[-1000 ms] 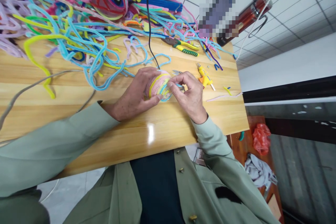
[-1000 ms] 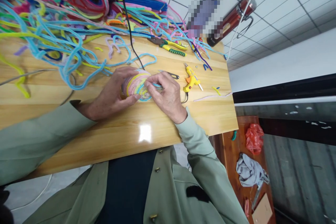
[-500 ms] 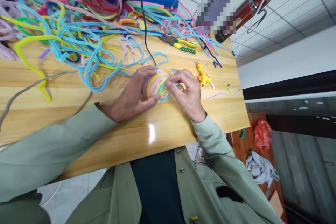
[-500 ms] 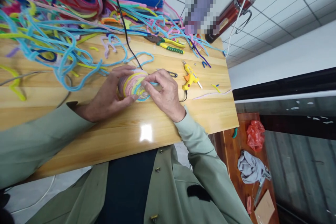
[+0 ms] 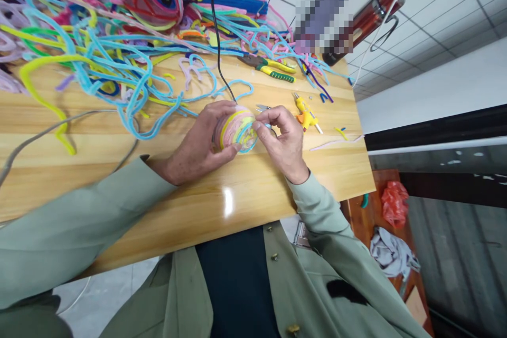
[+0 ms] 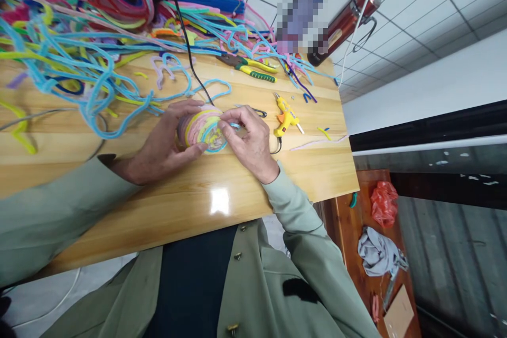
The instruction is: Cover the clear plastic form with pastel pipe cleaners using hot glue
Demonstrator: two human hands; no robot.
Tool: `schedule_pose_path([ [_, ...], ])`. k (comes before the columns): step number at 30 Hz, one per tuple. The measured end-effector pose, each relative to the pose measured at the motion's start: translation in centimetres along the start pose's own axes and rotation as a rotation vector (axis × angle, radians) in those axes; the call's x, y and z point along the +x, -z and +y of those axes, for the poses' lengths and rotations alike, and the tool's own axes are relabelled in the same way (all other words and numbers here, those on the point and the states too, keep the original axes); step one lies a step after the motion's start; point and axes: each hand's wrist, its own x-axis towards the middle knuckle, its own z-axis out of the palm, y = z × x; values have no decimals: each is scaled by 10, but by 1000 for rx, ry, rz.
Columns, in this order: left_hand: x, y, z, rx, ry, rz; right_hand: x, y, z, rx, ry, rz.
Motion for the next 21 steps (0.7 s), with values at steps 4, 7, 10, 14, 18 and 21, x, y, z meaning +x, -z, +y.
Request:
schedule_pose_path([
  [4, 1, 0, -1, 6, -21, 3, 0, -2, 1, -2, 14, 4],
  [7, 1, 1, -1, 23, -48, -10, -1, -2, 1, -6, -28, 0],
  [10, 2, 2, 3, 62, -31, -33, -2, -2, 1, -9, -86, -8],
  [14, 2, 5, 10, 102, 25, -84, -2, -2, 2, 25, -111, -15],
  [18, 1, 6, 9, 124, 51, -101, -2, -1, 2, 56, -94, -29],
  [21, 0, 7, 7, 119, 28, -118, -1, 0, 3, 78, -64, -31],
])
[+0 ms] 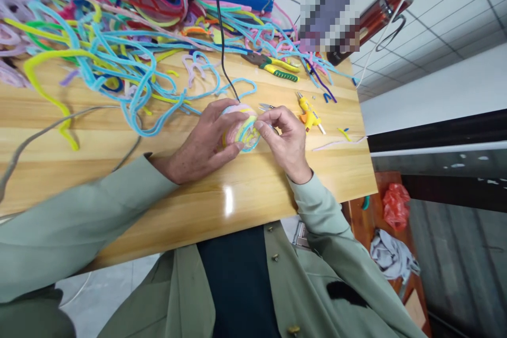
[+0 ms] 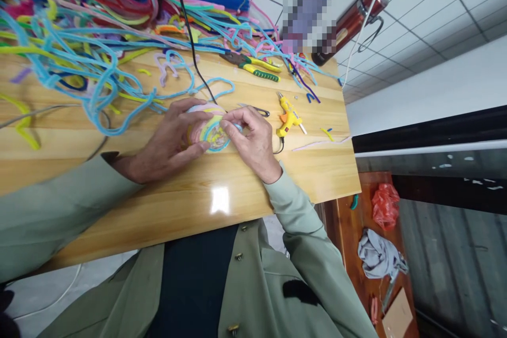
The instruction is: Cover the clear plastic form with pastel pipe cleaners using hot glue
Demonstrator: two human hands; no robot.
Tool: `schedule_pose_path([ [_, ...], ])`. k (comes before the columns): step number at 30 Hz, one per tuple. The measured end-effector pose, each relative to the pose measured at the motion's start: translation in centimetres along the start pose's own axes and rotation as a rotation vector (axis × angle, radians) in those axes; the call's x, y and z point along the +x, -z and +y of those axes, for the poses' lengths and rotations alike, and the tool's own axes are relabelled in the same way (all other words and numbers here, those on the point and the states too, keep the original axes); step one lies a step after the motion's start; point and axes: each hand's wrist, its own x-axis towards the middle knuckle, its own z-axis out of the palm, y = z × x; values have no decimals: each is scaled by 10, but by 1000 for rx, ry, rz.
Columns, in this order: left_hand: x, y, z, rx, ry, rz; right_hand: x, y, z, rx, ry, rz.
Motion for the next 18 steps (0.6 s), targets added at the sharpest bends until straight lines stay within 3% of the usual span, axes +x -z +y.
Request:
schedule_pose_path([
  [18, -1, -1, 3, -35, -4, 11, 0, 0, -1, -34, 90, -34],
])
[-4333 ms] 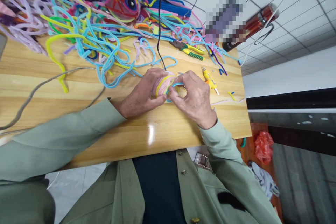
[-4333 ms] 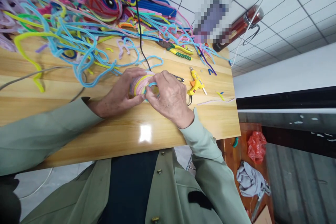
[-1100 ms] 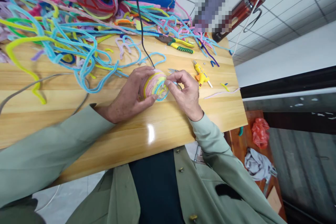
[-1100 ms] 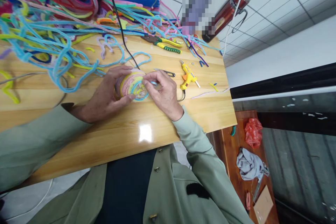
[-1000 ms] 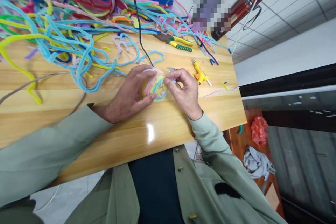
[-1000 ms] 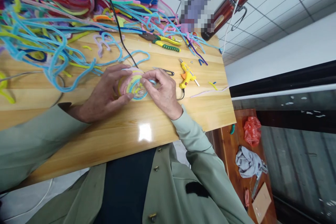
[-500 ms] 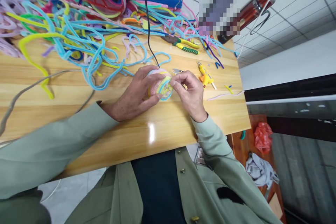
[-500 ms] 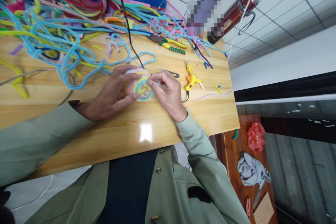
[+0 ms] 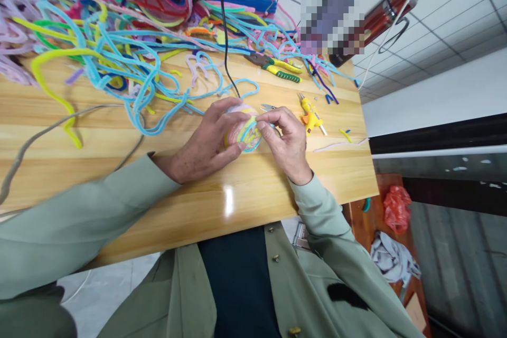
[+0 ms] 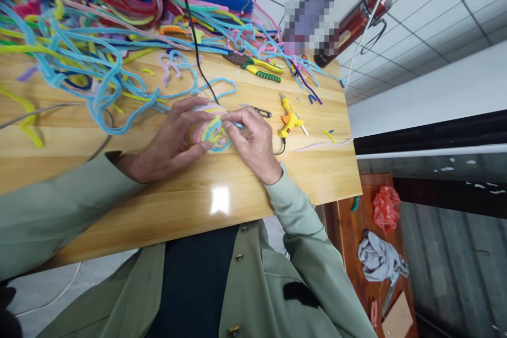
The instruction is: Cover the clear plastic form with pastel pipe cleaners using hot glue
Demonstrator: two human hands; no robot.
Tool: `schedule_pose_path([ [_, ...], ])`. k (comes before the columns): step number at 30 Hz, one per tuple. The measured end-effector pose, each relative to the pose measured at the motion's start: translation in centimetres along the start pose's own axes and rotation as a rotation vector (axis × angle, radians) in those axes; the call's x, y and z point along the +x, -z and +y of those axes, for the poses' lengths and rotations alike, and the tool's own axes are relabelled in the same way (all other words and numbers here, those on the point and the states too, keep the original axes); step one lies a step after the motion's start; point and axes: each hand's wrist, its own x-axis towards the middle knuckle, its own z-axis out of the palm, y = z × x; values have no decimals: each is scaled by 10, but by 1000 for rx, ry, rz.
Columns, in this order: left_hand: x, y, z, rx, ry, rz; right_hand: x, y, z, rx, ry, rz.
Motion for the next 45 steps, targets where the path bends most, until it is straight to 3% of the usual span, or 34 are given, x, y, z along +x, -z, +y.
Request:
schedule_pose_path([
  [16, 3, 0, 0, 68, -44, -13, 1, 1, 2, -18, -45, -27],
  [24, 4, 5, -1, 49, 4, -20, -2, 5, 9, -44, 46, -42],
  [36, 5, 5, -6, 28, 104, 56, -12, 14, 0, -147, 89, 8],
  [45, 4, 2, -7, 64, 44, 88, -22, -6, -1, -206, 79, -37],
])
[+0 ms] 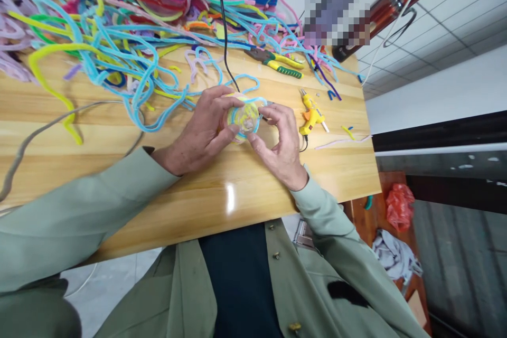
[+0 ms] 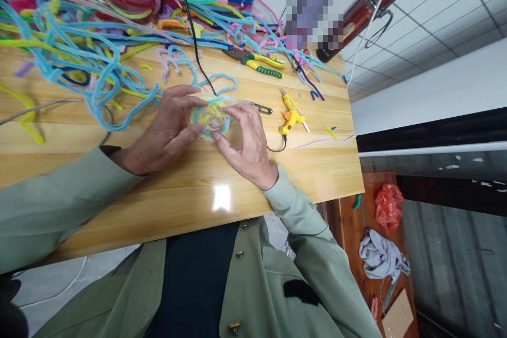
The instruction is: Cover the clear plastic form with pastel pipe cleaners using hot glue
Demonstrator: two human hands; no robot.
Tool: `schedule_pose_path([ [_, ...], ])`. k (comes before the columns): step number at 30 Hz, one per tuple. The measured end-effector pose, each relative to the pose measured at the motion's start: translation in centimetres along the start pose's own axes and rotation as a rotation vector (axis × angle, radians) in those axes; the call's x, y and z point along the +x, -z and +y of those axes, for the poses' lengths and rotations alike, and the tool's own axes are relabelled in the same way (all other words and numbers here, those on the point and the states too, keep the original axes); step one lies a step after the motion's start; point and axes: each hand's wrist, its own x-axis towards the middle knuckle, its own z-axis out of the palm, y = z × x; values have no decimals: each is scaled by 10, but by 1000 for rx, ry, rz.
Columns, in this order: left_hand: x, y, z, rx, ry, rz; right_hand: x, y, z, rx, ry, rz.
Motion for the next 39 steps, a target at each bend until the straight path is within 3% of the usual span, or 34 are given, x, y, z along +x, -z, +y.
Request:
schedule_pose_path([
  [8, 0, -2, 0, -25, -23, 26, -1, -16, 1, -48, 1, 26],
  [22, 2, 0, 2, 27, -57, -16, 2, -11, -2, -3, 30, 21],
  [28, 1, -2, 3, 8, -43, -11, 3, -4, -3, -89, 54, -94],
  [34, 1, -3, 4, 16, -66, -6, 6, -2, 0, -200, 240, -128],
  [39, 1, -1, 3, 9, -62, -20, 9, -2, 0, -141, 201, -194],
])
